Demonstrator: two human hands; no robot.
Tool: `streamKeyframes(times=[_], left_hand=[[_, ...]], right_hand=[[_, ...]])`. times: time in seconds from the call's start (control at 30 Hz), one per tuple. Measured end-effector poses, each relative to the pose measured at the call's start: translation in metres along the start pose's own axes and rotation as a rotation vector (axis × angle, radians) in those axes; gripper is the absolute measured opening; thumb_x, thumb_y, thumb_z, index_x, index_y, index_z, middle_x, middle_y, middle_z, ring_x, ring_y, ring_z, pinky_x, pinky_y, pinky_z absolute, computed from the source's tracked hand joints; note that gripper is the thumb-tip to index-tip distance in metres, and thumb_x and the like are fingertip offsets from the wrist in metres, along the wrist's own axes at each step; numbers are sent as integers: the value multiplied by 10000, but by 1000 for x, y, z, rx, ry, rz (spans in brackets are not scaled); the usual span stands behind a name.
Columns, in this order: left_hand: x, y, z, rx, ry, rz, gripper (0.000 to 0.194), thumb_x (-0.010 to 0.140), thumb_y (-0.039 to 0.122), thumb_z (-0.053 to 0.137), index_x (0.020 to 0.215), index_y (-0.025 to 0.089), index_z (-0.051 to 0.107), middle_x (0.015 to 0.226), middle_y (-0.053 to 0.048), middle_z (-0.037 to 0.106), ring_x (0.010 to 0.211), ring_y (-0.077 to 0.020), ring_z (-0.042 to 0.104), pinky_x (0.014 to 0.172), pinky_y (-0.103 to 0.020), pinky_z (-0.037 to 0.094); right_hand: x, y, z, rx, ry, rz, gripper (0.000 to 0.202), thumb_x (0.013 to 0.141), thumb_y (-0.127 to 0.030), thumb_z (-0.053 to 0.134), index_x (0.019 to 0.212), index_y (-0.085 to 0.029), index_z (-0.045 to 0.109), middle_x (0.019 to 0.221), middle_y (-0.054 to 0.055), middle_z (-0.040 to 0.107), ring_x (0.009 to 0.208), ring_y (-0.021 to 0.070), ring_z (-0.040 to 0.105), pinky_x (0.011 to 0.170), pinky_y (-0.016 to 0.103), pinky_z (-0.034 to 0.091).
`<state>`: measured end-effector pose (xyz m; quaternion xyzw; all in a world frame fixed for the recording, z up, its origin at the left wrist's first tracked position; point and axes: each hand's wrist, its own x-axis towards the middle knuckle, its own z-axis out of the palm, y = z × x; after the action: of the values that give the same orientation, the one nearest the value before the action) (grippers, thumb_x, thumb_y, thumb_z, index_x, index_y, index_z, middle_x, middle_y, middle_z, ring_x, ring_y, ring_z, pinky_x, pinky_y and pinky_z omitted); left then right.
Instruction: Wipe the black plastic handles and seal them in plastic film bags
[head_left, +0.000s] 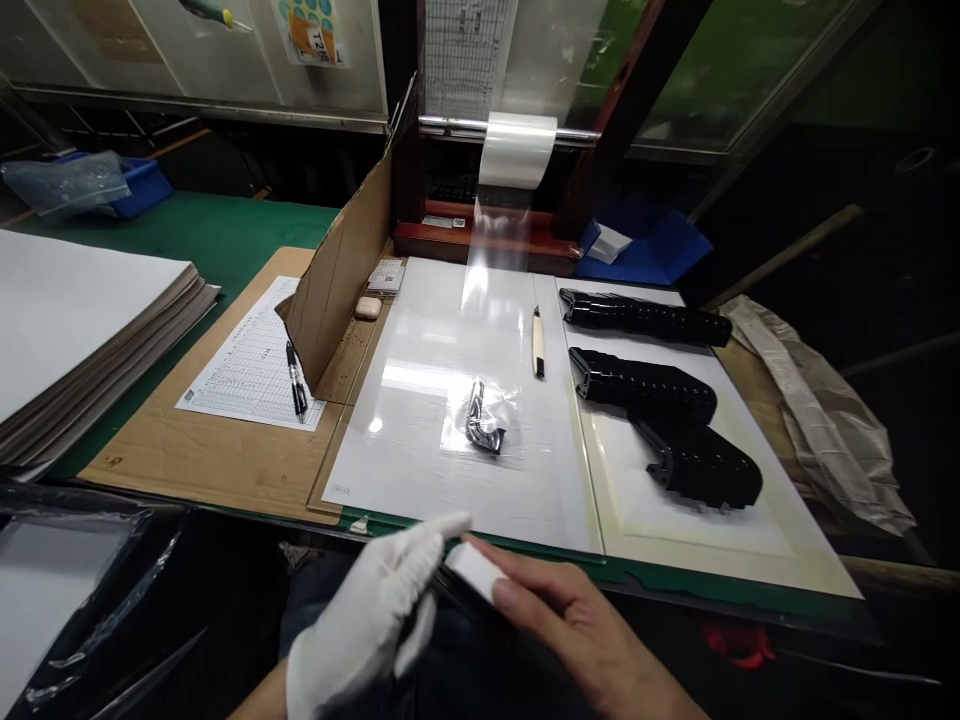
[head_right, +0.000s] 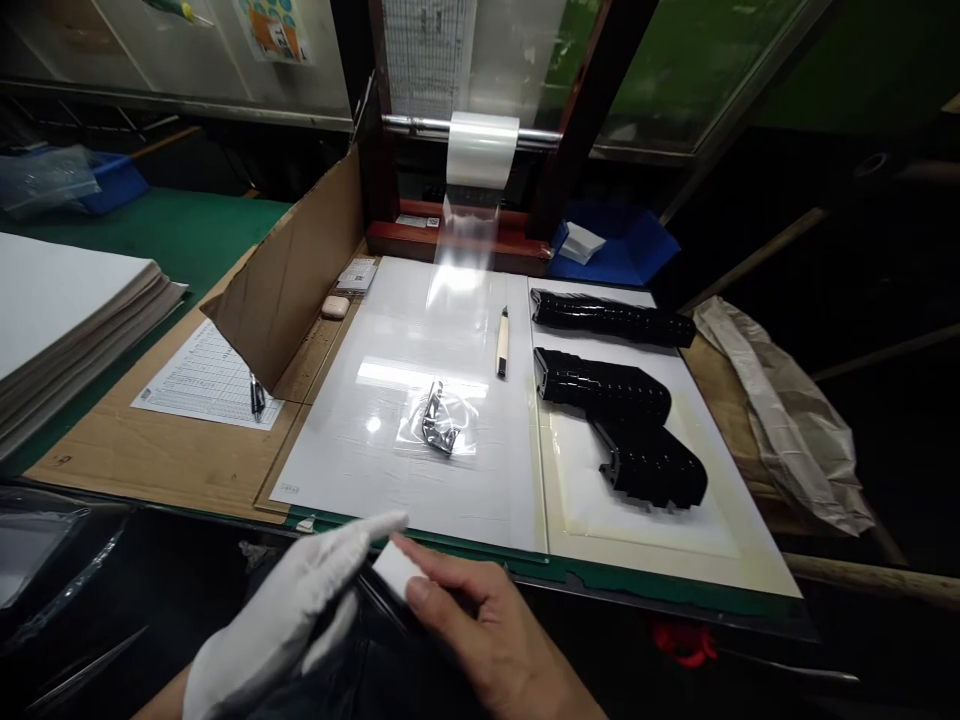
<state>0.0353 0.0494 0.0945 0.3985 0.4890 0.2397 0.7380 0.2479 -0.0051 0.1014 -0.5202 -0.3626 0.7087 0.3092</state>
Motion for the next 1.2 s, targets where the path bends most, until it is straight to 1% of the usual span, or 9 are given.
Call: streamKeyframes(times=[0.1,0.23,0.37,0.47,0.57,0.73,0.83,1.03,1.2], left_hand=[[1,-3,8,-31,162,50,454,711,435,834,1079,180,761,619,3,626,476,-99,519,414,-166,391],[3,-15,26,-306,315,-41,492,878,632,589,1075,189,674,442,105,370,304,-54,213,299,-161,210],[2,-26,33,-484,229,-165,530,849,682,600,687,179,559,422,83,390,280,-47,293,308,-170,272],[3,-32,31,-473,102,-227,515,817,665,654,705,167,589,476,41,522,292,-73,420,303,-176,299],[6,-41,29,-485,-18,-282,523,864,657,585,703,161,623,392,31,481,270,-104,426,277,-191,269],[10,-50,30,-508,-62,-282,486,918,622,513,809,180,684,300,66,372,211,-97,283,262,-203,249],[8,-46,29,-507,-93,-254,357,858,542,647,826,188,676,301,79,386,211,-73,214,250,-183,235],[3,-40,27,-519,-125,-245,406,699,509,823,692,184,579,291,97,376,212,-41,210,241,-139,251],[6,-38,25,-526,-121,-284,397,763,547,757,775,178,609,283,94,377,203,-51,204,232,-139,221]], right_hand=[[5,8,9,4,62,-44,501,929,-577,629,1355,-313,620,1439,13,586,1422,291,452,1231,474,275],[22,36,34,-179,483,-342,454,980,-451,602,1425,-387,537,1556,-14,453,1469,265,384,1210,483,338],[31,47,35,-637,559,-736,511,998,-177,546,1464,-381,497,1616,31,360,1441,269,408,1140,506,429],[29,42,20,-831,513,-787,548,985,-113,532,1477,-350,486,1598,62,387,1407,271,429,1083,510,474],[25,40,12,-984,435,-866,554,973,-72,498,1468,-322,501,1595,81,386,1391,289,421,1021,515,501],[27,44,13,-1036,533,-800,530,963,-50,503,1430,-298,535,1548,101,446,1325,283,467,974,506,512],[29,46,15,-1041,455,-826,541,953,-41,493,1424,-304,539,1553,96,437,1322,293,465,966,521,509],[27,42,12,-1003,463,-734,514,946,-56,501,1381,-317,583,1535,76,466,1307,295,475,964,530,520],[26,38,7,-918,462,-598,484,973,-147,557,1409,-357,559,1521,36,498,1284,265,495,991,502,538]])
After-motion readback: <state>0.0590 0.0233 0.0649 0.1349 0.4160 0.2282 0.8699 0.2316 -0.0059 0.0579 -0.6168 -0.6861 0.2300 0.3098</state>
